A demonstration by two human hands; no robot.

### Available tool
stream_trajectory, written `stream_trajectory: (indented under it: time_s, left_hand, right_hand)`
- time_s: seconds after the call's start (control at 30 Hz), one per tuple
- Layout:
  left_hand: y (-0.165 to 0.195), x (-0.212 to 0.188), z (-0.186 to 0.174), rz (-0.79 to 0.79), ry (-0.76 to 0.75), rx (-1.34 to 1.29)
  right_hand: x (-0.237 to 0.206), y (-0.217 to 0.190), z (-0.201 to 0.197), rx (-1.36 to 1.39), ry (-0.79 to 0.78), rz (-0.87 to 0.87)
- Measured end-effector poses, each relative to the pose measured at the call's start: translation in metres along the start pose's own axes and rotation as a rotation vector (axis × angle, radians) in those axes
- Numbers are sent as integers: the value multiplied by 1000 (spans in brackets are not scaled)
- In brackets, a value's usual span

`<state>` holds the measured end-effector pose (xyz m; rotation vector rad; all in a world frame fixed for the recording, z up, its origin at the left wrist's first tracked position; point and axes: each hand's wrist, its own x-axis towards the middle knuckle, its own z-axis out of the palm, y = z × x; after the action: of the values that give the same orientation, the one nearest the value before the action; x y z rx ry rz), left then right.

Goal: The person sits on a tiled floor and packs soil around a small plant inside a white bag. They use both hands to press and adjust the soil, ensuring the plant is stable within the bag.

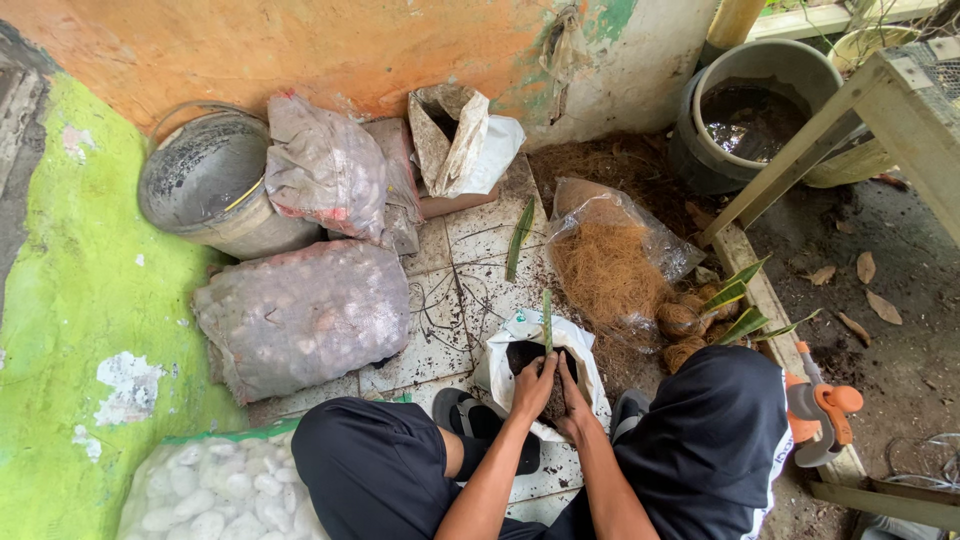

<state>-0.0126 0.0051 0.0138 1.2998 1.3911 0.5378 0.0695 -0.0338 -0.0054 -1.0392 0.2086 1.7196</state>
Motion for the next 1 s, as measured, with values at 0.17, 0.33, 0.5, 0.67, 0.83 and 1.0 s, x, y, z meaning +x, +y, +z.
stream_trajectory:
  time_s: [0.17,0.33,0.5,0.67,0.83,1.0]
  left_hand:
    - [0,1,1,242,274,354]
    - [-3,-7,6,361,389,264]
    - [-2,-8,6,275,367,62]
    - [-7,-8,11,62,210,88]
    - [-17,-5,10,129,215,-4]
    - [-17,1,7,388,357,23]
  right_hand:
    - [-3,-1,5,-136,9,-27]
    - [-6,-1,9,-188,54,-96]
    - [-1,0,7,-313,85,-328]
    - [3,5,8,-466,124,-422]
    - [3,6,9,-535,171,-484]
    - [3,6,8,-612,395,-479]
